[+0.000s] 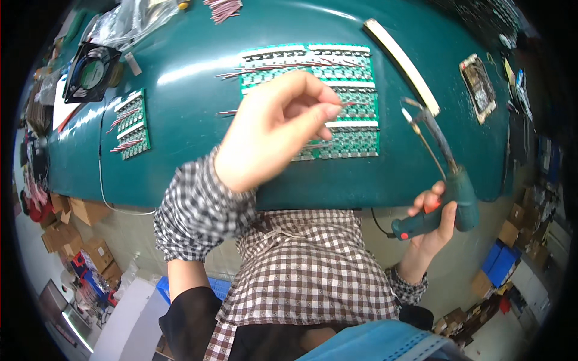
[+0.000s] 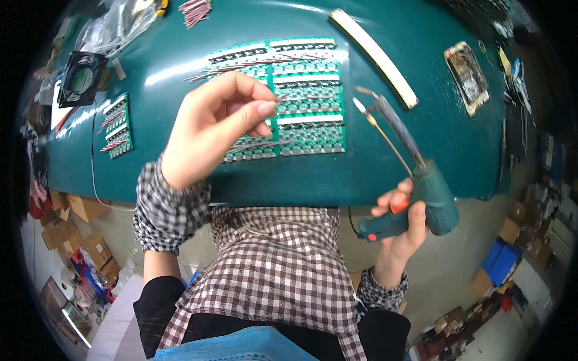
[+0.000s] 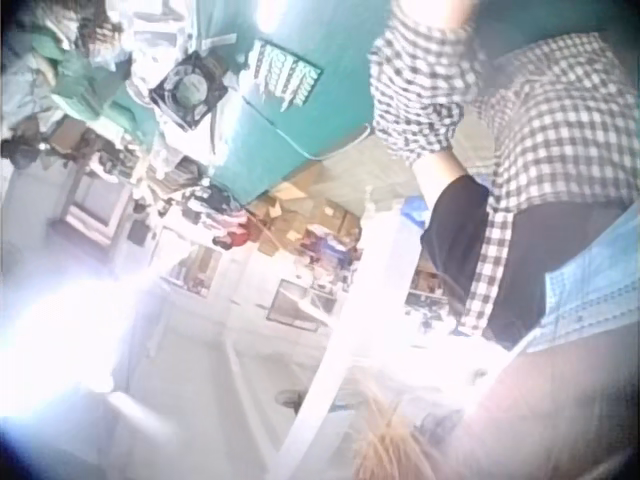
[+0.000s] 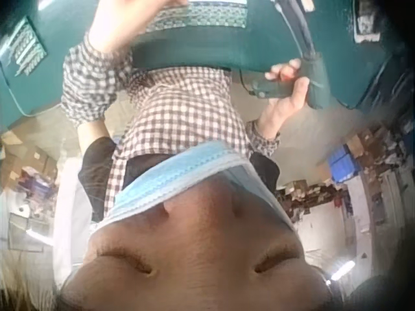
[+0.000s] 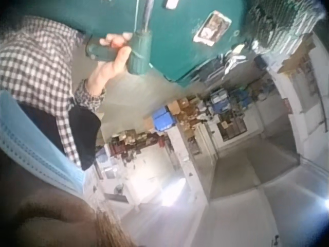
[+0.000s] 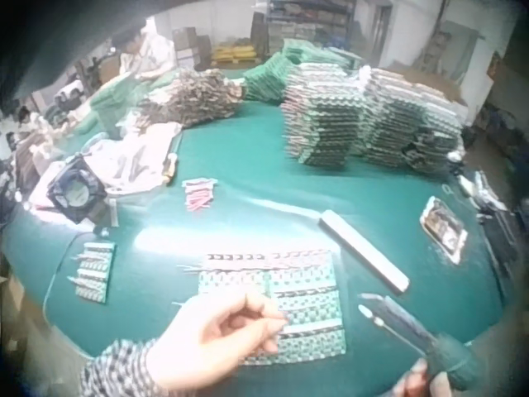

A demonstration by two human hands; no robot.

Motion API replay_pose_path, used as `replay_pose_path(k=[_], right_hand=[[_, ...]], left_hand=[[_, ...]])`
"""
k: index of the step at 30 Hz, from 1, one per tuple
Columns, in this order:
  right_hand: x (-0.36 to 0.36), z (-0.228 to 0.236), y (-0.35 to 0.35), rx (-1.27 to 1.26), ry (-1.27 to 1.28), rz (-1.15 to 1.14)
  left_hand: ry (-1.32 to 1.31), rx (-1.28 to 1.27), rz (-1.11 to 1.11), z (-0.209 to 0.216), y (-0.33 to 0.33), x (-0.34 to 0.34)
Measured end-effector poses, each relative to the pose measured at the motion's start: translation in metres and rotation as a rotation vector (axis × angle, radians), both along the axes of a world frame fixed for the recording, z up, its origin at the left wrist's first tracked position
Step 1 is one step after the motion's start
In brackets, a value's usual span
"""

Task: The person uses a soldering iron to attach wires to multiple green circuit boards arranged on a workbench. They repeatedly pick up wires, position them on the boards, and apply heat to secure the connections. The person occasionally flips the boards over to access different sides or to move them aside.

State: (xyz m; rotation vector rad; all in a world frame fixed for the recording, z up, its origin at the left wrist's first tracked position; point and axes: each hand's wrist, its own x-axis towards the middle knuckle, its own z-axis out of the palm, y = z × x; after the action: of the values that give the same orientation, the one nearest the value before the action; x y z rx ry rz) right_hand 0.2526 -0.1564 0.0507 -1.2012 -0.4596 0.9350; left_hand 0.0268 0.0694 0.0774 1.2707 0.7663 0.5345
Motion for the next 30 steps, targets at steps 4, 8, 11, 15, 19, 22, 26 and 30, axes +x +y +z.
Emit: replay_pose_path(k=[4, 8, 11, 15, 19, 22, 26, 30], right_hand=[[-0.014, 0.002, 0.024, 0.055, 0.04, -0.007], [-0.038, 0.012, 0.061, -0.009, -0.033, -0.006], [-0.041, 0.008, 0.068, -0.063, -0.191, -0.019], [-0.041, 0.0, 0.066, -0.034, -0.263, -0.047], [-0.043, 0.001, 0.062, -0.098, -0.282, -0.028], [-0.044, 0.004, 0.06, -0.13, -0.311, -0.02], [-0.044, 0.002, 0.057, -0.14, -0.34, -0.005], [-0.046, -0.004, 0.056, -0.077, -0.428, 0.007]], left_hand=[[0.022, 0.7, 0.139, -0.009, -0.053, 0.023], [-0.05, 0.872, 0.264, -0.029, -0.08, 0.043], [-0.04, 0.88, 0.269, -0.038, -0.09, 0.046], [0.006, 0.957, 0.223, -0.041, -0.095, 0.044], [-0.001, 1.026, 0.202, -0.044, -0.096, 0.043], [0.005, 0.946, 0.225, -0.045, -0.099, 0.045], [-0.011, 0.646, 0.131, -0.034, -0.09, 0.042], [0.03, 0.345, 0.06, -0.032, -0.082, 0.04]])
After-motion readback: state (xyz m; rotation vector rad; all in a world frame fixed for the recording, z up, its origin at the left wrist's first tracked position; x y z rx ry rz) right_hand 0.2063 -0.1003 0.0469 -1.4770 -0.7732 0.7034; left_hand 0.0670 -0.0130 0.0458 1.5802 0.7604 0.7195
